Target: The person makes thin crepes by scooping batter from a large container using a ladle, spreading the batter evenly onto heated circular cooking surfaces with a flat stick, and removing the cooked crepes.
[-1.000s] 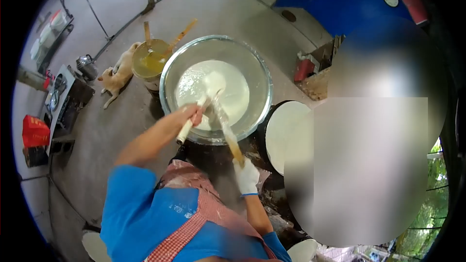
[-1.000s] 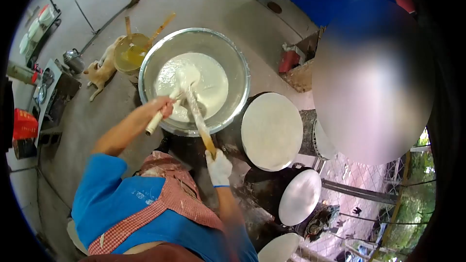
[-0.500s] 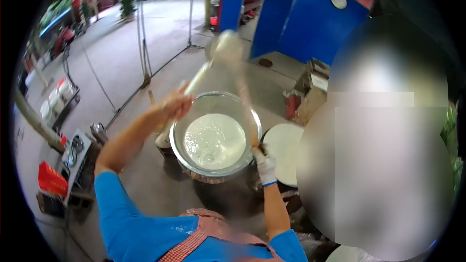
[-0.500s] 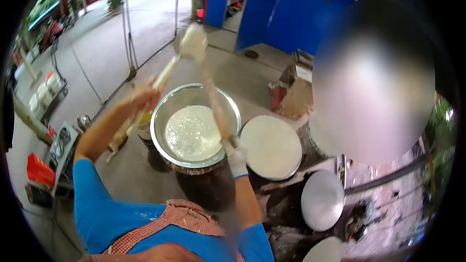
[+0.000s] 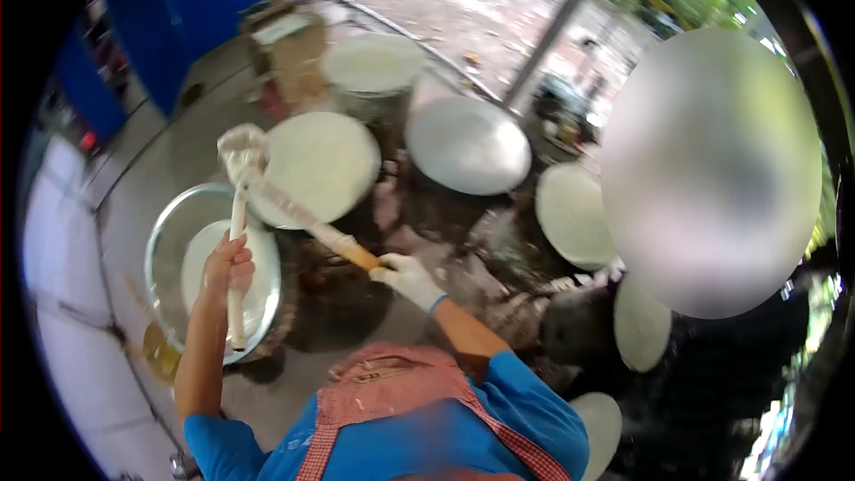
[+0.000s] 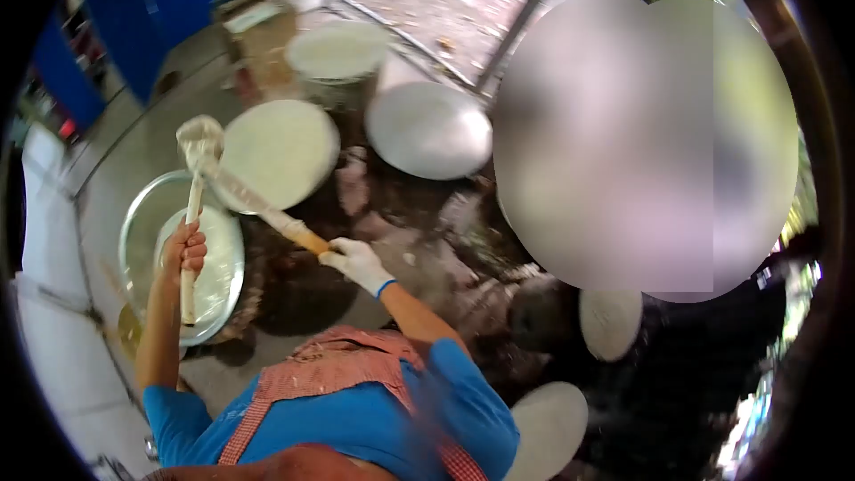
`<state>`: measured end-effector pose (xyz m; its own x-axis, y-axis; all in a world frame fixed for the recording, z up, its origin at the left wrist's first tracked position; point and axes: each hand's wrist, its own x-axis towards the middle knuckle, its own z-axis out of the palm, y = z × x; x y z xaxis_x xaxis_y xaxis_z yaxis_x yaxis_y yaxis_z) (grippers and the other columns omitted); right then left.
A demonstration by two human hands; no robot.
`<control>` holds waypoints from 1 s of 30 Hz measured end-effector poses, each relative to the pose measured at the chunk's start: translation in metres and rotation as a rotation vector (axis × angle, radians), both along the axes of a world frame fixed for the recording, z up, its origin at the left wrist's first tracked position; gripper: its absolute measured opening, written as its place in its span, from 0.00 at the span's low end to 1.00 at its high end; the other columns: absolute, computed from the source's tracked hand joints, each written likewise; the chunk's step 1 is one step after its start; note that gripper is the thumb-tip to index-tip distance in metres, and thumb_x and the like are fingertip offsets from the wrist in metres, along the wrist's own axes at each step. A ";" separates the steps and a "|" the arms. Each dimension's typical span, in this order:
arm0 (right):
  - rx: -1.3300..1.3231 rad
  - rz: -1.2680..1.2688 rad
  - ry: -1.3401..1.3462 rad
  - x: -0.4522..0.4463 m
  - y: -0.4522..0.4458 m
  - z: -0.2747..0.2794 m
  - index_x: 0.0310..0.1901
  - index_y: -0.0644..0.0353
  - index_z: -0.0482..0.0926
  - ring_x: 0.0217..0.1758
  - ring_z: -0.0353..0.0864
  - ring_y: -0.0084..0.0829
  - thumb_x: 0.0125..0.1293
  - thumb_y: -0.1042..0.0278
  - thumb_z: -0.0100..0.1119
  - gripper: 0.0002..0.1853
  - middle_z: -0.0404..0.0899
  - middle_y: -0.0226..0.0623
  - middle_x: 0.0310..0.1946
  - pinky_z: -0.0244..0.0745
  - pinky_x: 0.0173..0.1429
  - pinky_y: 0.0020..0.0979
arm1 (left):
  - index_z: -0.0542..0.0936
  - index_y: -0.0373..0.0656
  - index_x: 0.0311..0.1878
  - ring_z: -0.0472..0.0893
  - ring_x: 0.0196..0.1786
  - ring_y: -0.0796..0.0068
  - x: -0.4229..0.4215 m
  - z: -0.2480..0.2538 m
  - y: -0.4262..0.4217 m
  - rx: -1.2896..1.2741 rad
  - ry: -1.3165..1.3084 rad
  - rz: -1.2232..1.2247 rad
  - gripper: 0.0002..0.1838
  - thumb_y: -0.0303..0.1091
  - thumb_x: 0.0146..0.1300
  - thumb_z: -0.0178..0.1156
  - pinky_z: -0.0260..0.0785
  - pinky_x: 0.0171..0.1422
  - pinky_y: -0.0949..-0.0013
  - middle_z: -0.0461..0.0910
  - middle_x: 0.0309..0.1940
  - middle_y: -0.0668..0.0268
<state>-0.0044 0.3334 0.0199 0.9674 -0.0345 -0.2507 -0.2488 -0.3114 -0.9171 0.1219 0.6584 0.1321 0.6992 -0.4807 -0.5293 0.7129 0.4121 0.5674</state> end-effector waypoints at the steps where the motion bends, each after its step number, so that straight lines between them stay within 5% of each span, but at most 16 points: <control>1: -0.061 -0.028 -0.036 -0.021 -0.022 -0.022 0.40 0.60 0.79 0.33 0.78 0.28 0.57 0.56 0.61 0.16 0.80 0.41 0.30 0.71 0.39 0.30 | 0.70 0.53 0.36 0.58 0.11 0.84 0.011 -0.015 -0.027 -0.131 0.321 0.024 0.04 0.38 0.68 0.48 0.51 0.10 0.80 0.61 0.15 0.75; 2: -0.126 -0.041 -0.073 -0.048 -0.044 -0.040 0.40 0.60 0.79 0.33 0.78 0.29 0.57 0.55 0.61 0.16 0.80 0.41 0.29 0.71 0.39 0.30 | 0.69 0.46 0.30 0.62 0.12 0.82 0.022 -0.044 -0.048 -0.363 0.612 -0.074 0.11 0.39 0.68 0.46 0.58 0.13 0.78 0.65 0.16 0.73; 4: -0.173 -0.078 0.083 -0.104 -0.094 -0.040 0.41 0.57 0.80 0.36 0.79 0.36 0.57 0.52 0.59 0.18 0.80 0.43 0.31 0.71 0.41 0.32 | 0.68 0.32 0.43 0.60 0.16 0.82 0.040 -0.108 -0.105 -0.404 0.721 -0.177 0.15 0.37 0.70 0.41 0.58 0.17 0.77 0.61 0.17 0.72; 5: -0.278 -0.126 0.092 -0.133 -0.120 -0.051 0.43 0.56 0.80 0.40 0.80 0.41 0.59 0.48 0.56 0.20 0.81 0.42 0.34 0.71 0.42 0.33 | 0.67 0.30 0.43 0.62 0.17 0.81 0.030 -0.104 -0.146 -0.623 0.811 -0.304 0.16 0.36 0.70 0.40 0.60 0.19 0.76 0.62 0.18 0.72; 10: -0.693 -0.430 0.291 -0.213 -0.236 -0.036 0.46 0.52 0.79 0.40 0.80 0.42 0.57 0.40 0.53 0.25 0.81 0.42 0.36 0.73 0.43 0.38 | 0.65 0.36 0.51 0.61 0.17 0.81 0.044 -0.111 -0.314 -0.665 0.728 -0.484 0.14 0.36 0.70 0.41 0.59 0.18 0.76 0.61 0.18 0.72; 12: -0.740 -0.729 0.327 -0.202 -0.262 -0.009 0.45 0.53 0.80 0.40 0.80 0.45 0.57 0.42 0.55 0.24 0.81 0.48 0.35 0.73 0.44 0.40 | 0.65 0.45 0.53 0.59 0.15 0.81 0.074 -0.123 -0.371 -0.451 0.548 -0.501 0.12 0.33 0.69 0.45 0.56 0.15 0.75 0.61 0.18 0.73; 14: -0.598 -0.896 0.161 -0.180 -0.288 -0.005 0.49 0.54 0.79 0.40 0.80 0.47 0.59 0.50 0.58 0.21 0.80 0.51 0.35 0.73 0.45 0.38 | 0.62 0.50 0.57 0.58 0.13 0.81 0.087 -0.088 -0.429 0.059 0.113 -0.504 0.18 0.29 0.65 0.50 0.54 0.13 0.75 0.60 0.18 0.72; 18: -0.823 -0.721 -0.234 -0.094 -0.305 0.005 0.59 0.49 0.71 0.41 0.79 0.50 0.59 0.55 0.59 0.25 0.79 0.52 0.37 0.73 0.46 0.41 | 0.51 0.53 0.70 0.62 0.13 0.77 0.110 -0.093 -0.517 0.396 -0.424 -0.447 0.38 0.24 0.57 0.55 0.56 0.12 0.70 0.63 0.20 0.67; 21: -0.911 -0.585 0.193 -0.025 -0.297 0.016 0.58 0.50 0.72 0.39 0.79 0.51 0.58 0.57 0.60 0.25 0.80 0.51 0.35 0.73 0.44 0.43 | 0.54 0.54 0.70 0.71 0.18 0.68 0.135 -0.152 -0.566 0.440 -0.529 -0.478 0.37 0.23 0.56 0.53 0.65 0.19 0.61 0.68 0.20 0.62; 23: -0.922 -0.549 0.300 -0.005 -0.320 -0.021 0.56 0.53 0.75 0.39 0.80 0.50 0.57 0.59 0.60 0.24 0.80 0.50 0.34 0.73 0.42 0.43 | 0.56 0.56 0.69 0.75 0.26 0.59 0.176 -0.230 -0.578 0.829 -0.977 -0.405 0.35 0.24 0.56 0.51 0.69 0.29 0.56 0.72 0.25 0.57; 24: -0.827 -0.614 0.155 -0.009 -0.333 -0.035 0.54 0.55 0.76 0.38 0.80 0.47 0.57 0.61 0.60 0.22 0.81 0.47 0.34 0.73 0.42 0.42 | 0.57 0.56 0.69 0.78 0.30 0.54 0.193 -0.251 -0.580 1.021 -1.201 -0.341 0.35 0.25 0.57 0.50 0.71 0.34 0.54 0.74 0.27 0.54; 26: -0.629 -0.708 -0.140 -0.024 -0.356 -0.055 0.51 0.59 0.78 0.37 0.81 0.41 0.56 0.64 0.60 0.20 0.82 0.43 0.33 0.73 0.41 0.38 | 0.59 0.58 0.68 0.77 0.36 0.50 0.189 -0.214 -0.561 1.163 -1.338 -0.336 0.33 0.26 0.57 0.49 0.70 0.41 0.52 0.75 0.32 0.52; 27: -0.118 -0.916 0.119 -0.016 -0.340 -0.018 0.48 0.63 0.80 0.38 0.80 0.30 0.56 0.68 0.60 0.17 0.83 0.38 0.35 0.72 0.45 0.29 | 0.59 0.58 0.68 0.77 0.40 0.47 0.186 -0.197 -0.547 1.243 -1.400 -0.338 0.33 0.27 0.57 0.48 0.69 0.45 0.52 0.76 0.35 0.51; 30: 0.111 -1.142 -0.376 0.045 -0.325 -0.062 0.48 0.66 0.79 0.40 0.77 0.26 0.55 0.70 0.62 0.18 0.82 0.36 0.36 0.70 0.47 0.25 | 0.60 0.61 0.67 0.77 0.39 0.48 0.190 -0.182 -0.542 1.180 -1.469 -0.354 0.33 0.29 0.57 0.50 0.70 0.44 0.51 0.76 0.38 0.53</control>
